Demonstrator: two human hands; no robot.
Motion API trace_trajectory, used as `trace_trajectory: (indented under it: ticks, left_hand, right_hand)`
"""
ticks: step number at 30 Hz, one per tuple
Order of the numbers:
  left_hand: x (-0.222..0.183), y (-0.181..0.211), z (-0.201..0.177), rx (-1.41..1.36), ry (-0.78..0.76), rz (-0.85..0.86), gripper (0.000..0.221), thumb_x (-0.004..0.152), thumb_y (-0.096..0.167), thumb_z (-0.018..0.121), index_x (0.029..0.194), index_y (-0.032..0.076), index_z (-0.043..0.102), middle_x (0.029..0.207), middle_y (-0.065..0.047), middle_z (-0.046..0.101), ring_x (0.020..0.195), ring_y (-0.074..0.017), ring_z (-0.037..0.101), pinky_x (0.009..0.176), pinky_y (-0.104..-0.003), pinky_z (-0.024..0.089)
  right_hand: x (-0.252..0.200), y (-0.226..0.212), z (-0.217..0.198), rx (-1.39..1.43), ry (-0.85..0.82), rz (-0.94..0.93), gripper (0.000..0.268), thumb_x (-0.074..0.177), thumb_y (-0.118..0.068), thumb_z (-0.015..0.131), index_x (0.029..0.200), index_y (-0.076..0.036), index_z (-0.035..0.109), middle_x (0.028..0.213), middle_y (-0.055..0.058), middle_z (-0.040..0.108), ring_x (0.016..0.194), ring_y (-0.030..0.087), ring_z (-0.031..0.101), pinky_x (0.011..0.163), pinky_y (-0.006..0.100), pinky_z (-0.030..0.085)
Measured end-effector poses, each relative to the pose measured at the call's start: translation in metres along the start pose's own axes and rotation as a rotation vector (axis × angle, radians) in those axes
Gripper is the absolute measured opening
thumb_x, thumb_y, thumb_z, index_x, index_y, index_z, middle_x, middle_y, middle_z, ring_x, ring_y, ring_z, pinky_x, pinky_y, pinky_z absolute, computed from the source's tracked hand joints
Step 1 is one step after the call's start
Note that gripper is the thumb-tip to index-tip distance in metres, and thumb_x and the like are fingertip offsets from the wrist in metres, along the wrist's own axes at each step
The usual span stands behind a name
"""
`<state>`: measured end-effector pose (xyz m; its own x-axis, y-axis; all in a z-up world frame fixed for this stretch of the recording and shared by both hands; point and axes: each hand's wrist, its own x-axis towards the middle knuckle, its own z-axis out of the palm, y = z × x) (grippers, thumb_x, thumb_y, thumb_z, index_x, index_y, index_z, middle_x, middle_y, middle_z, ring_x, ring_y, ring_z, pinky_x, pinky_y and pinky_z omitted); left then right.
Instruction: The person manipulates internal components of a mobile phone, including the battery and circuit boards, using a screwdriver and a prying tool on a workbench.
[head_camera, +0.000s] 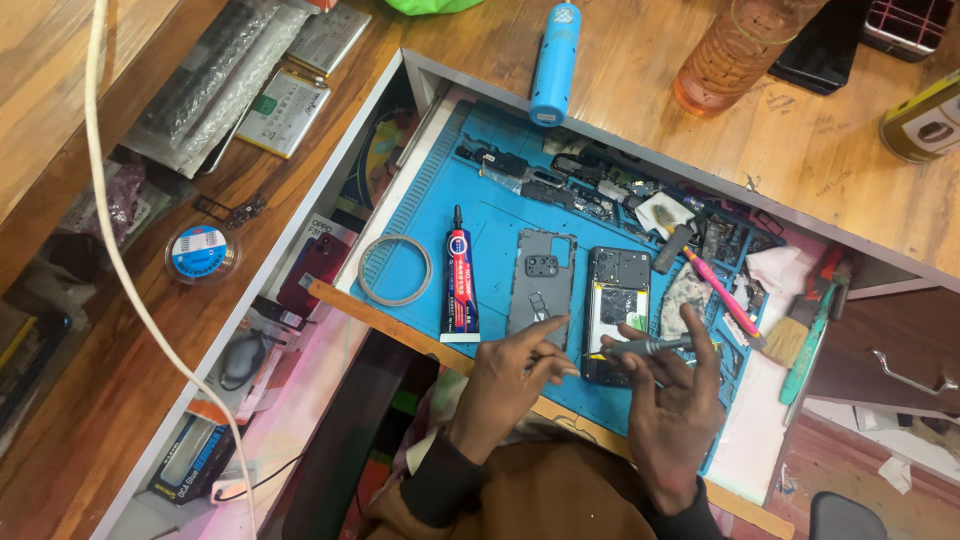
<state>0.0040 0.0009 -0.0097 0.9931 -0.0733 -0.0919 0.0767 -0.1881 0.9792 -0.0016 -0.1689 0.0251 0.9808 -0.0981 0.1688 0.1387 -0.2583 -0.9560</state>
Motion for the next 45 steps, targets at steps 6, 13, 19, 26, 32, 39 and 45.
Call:
trace_trajectory:
  ticks: [6,13,19,26,32,39,45]
  left_hand:
    - [-0.002,0.006,-0.001,0.087,0.189,0.116,0.020,0.091,0.013,0.075,0.108,0.001,0.076,0.086,-0.011,0.076,0.066,-0.0141,0.074,0.059,-0.028,0.059]
    - [-0.005,0.016,-0.005,0.153,0.295,0.149,0.019,0.096,0.020,0.075,0.092,0.001,0.076,0.082,-0.008,0.075,0.067,-0.0123,0.071,0.058,-0.028,0.054]
    - [-0.005,0.020,-0.005,0.099,0.257,0.139,0.019,0.091,0.017,0.080,0.081,0.001,0.075,0.071,-0.005,0.072,0.057,-0.0092,0.067,0.050,-0.026,0.048]
    - [-0.008,0.016,-0.004,0.150,0.281,0.216,0.015,0.083,0.014,0.087,0.079,0.003,0.077,0.068,-0.004,0.072,0.058,-0.0086,0.067,0.049,-0.024,0.048]
    - [-0.008,0.014,-0.005,0.116,0.291,0.246,0.020,0.080,0.013,0.088,0.076,0.005,0.071,0.071,-0.002,0.072,0.060,-0.0077,0.066,0.051,-0.023,0.050]
    - [-0.012,0.008,-0.008,0.129,0.155,0.259,0.031,0.090,0.010,0.083,0.073,0.002,0.059,0.071,-0.003,0.062,0.055,-0.0092,0.056,0.050,-0.025,0.044]
    - [-0.010,0.005,-0.012,0.430,0.150,0.519,0.020,0.099,0.016,0.082,0.088,0.007,0.068,0.081,-0.003,0.065,0.068,-0.0126,0.064,0.056,-0.029,0.052]
  right_hand:
    - [0.005,-0.002,-0.004,-0.139,-0.003,0.072,0.064,0.098,0.008,0.058,0.156,-0.004,0.033,0.112,0.021,0.076,0.103,0.024,0.077,0.086,0.031,0.064]
    - [0.004,0.001,-0.006,-0.268,-0.023,-0.003,0.062,0.098,0.009,0.058,0.155,-0.002,0.037,0.111,0.019,0.077,0.103,0.022,0.077,0.086,0.031,0.064]
    - [0.000,0.004,-0.004,-0.283,-0.044,-0.077,0.062,0.097,0.011,0.057,0.155,-0.001,0.038,0.110,0.019,0.077,0.104,0.022,0.077,0.088,0.031,0.064]
    - [-0.003,0.010,-0.003,-0.369,-0.040,-0.106,0.060,0.095,0.012,0.060,0.151,-0.002,0.045,0.098,0.014,0.077,0.097,0.018,0.078,0.081,0.028,0.063]
    - [-0.006,0.021,-0.011,-0.401,-0.150,-0.268,0.061,0.087,0.017,0.063,0.141,-0.013,0.059,0.110,0.012,0.075,0.096,0.018,0.076,0.082,0.026,0.063]
    - [0.007,0.037,-0.029,-0.341,-0.263,-0.313,0.053,0.086,0.008,0.068,0.131,-0.019,0.065,0.122,0.009,0.062,0.101,0.021,0.066,0.080,0.034,0.061]
    - [0.010,0.046,-0.027,-0.452,-0.227,-0.471,0.055,0.081,0.013,0.070,0.127,-0.018,0.068,0.118,0.010,0.053,0.099,0.023,0.061,0.089,0.040,0.057]
